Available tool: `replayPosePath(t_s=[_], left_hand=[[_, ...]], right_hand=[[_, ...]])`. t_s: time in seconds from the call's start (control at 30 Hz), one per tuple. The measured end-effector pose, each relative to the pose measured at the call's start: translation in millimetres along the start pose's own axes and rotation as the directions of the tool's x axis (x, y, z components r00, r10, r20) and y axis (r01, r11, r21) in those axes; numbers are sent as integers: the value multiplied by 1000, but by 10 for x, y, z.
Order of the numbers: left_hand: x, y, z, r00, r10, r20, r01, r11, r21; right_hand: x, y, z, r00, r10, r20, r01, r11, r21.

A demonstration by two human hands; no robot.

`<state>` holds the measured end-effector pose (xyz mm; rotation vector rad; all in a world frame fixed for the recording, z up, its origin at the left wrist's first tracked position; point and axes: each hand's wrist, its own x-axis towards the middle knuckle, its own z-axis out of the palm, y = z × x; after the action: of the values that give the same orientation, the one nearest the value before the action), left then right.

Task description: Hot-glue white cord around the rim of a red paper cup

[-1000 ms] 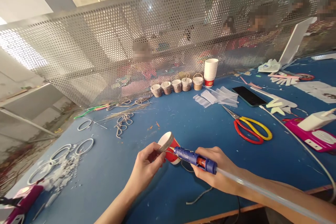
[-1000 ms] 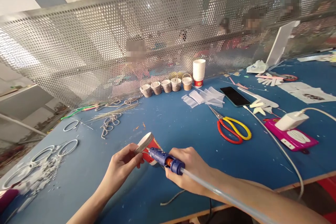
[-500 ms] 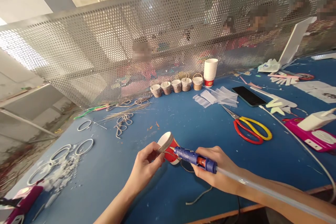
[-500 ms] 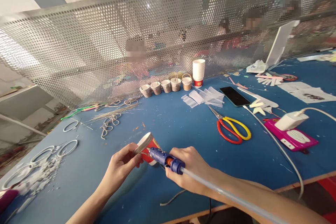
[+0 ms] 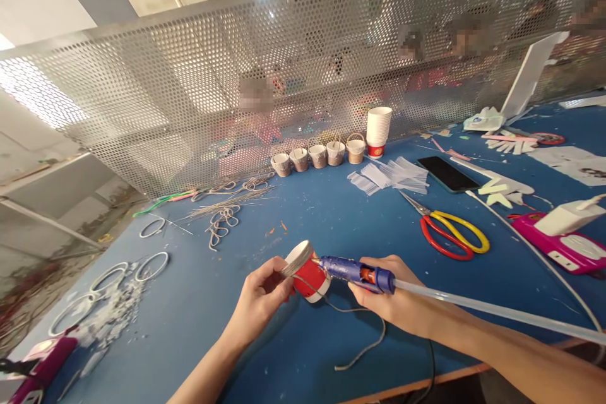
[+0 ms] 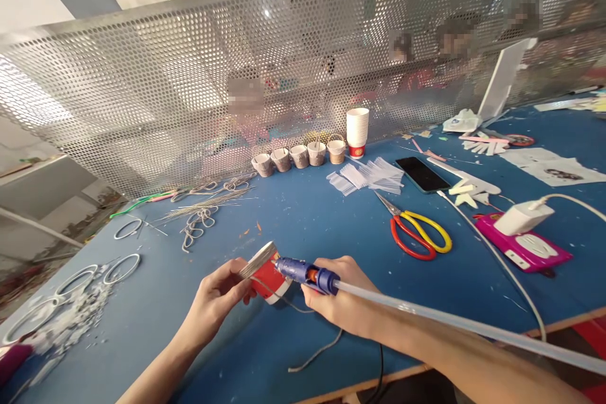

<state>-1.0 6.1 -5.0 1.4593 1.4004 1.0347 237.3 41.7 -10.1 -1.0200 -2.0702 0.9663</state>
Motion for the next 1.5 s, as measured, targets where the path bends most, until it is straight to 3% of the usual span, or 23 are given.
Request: replayPosePath(t_s=[0.27,0.5,0.67,0.87,1.07,1.4,1.5], left_hand=[[13,-4,-2,999,13,30,-12,999,-39],[28,-89,-44,999,17,48,-13,996,-86],[34,-105,-55,998,27,55,-21,995,-98],[45,-124,-54,997,41,59,-32,991,-134],[55,-142,-58,998,44,54,-36,988,-152],[45,-167,-100,996,82,30,-73,971,-227],[42,-140,-112,997,75,-22,-77,985,-156]], right_hand=[[-5,-57,7,997,-69,21,70,997,-26],[16,37,0,999,42,29,-44,997,67],[14,31,12,1000,-13,26,12,999,50],[27,33,-6,999,47,23,-49,993,112],[17,10,20,1000,-8,-4,8,998,66],[138,124,-169,988,149,35,-152,982,113],[248,189,-177,962,266,-58,-265,964,19]])
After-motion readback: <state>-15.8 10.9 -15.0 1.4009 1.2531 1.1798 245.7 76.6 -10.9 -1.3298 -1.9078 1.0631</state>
